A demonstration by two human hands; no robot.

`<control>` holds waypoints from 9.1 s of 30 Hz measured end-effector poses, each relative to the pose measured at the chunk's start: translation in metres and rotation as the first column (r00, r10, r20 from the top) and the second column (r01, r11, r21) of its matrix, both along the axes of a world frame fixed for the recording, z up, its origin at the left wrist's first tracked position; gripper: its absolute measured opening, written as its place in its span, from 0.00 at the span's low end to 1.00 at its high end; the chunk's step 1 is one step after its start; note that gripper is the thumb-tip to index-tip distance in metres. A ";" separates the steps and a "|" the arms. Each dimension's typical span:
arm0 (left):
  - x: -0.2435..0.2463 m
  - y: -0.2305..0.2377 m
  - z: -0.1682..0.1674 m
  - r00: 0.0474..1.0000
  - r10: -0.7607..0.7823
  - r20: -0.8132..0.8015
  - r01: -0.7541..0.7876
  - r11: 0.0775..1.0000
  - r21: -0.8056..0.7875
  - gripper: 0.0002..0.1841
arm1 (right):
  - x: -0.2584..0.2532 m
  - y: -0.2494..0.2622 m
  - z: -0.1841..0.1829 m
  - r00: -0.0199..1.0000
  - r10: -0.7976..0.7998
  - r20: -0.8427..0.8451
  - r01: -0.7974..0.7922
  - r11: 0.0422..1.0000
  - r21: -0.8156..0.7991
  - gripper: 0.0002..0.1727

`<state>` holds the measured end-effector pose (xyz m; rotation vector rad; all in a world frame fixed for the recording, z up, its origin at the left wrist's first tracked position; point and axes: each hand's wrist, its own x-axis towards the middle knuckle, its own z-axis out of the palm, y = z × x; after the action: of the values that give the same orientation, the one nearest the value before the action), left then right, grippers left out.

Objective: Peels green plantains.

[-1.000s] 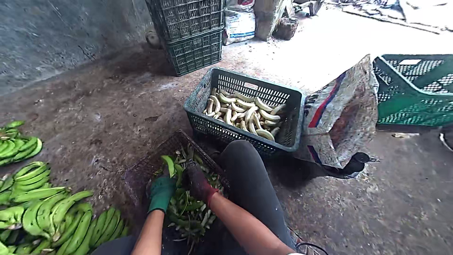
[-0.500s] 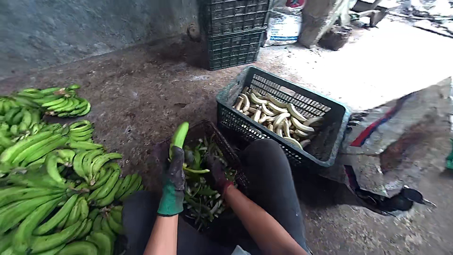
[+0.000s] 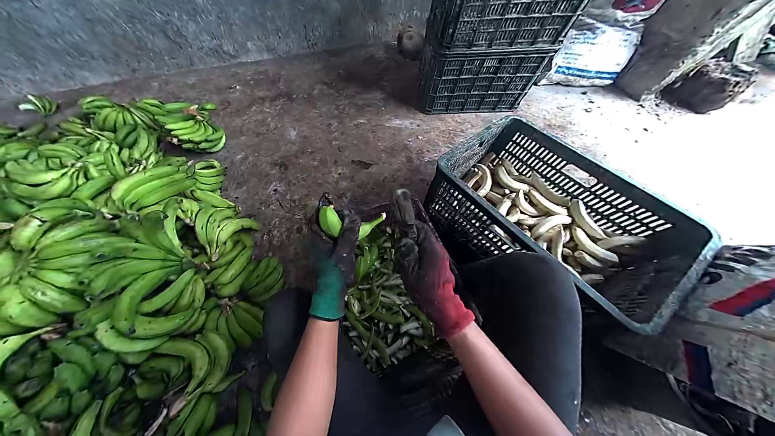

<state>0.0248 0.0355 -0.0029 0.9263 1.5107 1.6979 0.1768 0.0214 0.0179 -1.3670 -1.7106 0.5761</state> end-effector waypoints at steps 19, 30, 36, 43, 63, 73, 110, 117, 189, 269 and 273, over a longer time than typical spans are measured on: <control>-0.020 -0.015 -0.006 0.936 -0.224 0.273 0.295 0.920 -0.257 0.18 | -0.002 0.011 -0.053 0.943 0.258 0.210 -0.239 0.965 -0.109 0.17; -0.022 -0.008 -0.018 0.927 -0.214 0.307 0.271 0.950 -0.157 0.18 | -0.004 -0.006 -0.049 0.968 0.227 0.104 -0.211 0.966 -0.147 0.20; -0.011 -0.017 -0.020 0.896 -0.269 0.354 0.353 0.914 -0.200 0.16 | 0.000 0.060 -0.040 0.970 -0.104 0.219 0.142 0.976 -0.167 0.23; -0.007 0.009 -0.021 0.899 -0.043 0.437 0.092 0.991 -0.092 0.20 | -0.008 -0.009 -0.064 0.986 0.165 -0.005 -0.165 0.978 -0.124 0.24; 0.003 0.017 -0.020 0.879 0.119 0.462 -0.088 0.992 -0.089 0.19 | -0.021 -0.004 -0.067 0.983 0.111 0.149 -0.118 0.992 0.038 0.24; -0.019 -0.014 -0.001 0.925 -0.372 0.077 0.377 0.867 -0.326 0.17 | 0.006 0.070 -0.036 0.944 0.240 0.226 -0.166 0.938 -0.304 0.22; 0.015 -0.013 0.033 0.987 0.104 0.123 -0.109 0.993 0.035 0.20 | 0.048 0.031 -0.026 0.980 0.150 -0.132 -0.195 0.866 -0.461 0.22; 0.059 0.063 -0.003 0.853 -0.184 -0.488 0.272 0.955 0.115 0.32 | 0.059 0.027 -0.044 0.896 -0.093 -0.435 -0.129 0.882 -0.454 0.19; 0.028 -0.069 0.008 0.552 -0.478 -0.683 0.320 0.878 -0.356 0.51 | 0.055 0.058 -0.052 0.606 -0.224 -0.763 -0.329 0.803 -0.497 0.12; -0.018 -0.033 -0.024 0.940 -0.143 0.311 0.240 0.923 -0.302 0.19 | -0.022 0.011 -0.059 0.919 0.257 0.300 -0.204 0.959 -0.197 0.12; -0.011 -0.024 -0.026 0.963 -0.035 0.266 0.151 0.890 -0.430 0.18 | -0.039 0.027 -0.063 0.910 0.018 0.414 0.098 0.962 -0.256 0.21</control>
<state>0.0137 0.0119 -0.0290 0.5081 1.5602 1.2602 0.1379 0.0486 -0.0452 -1.8196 -1.9848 0.5384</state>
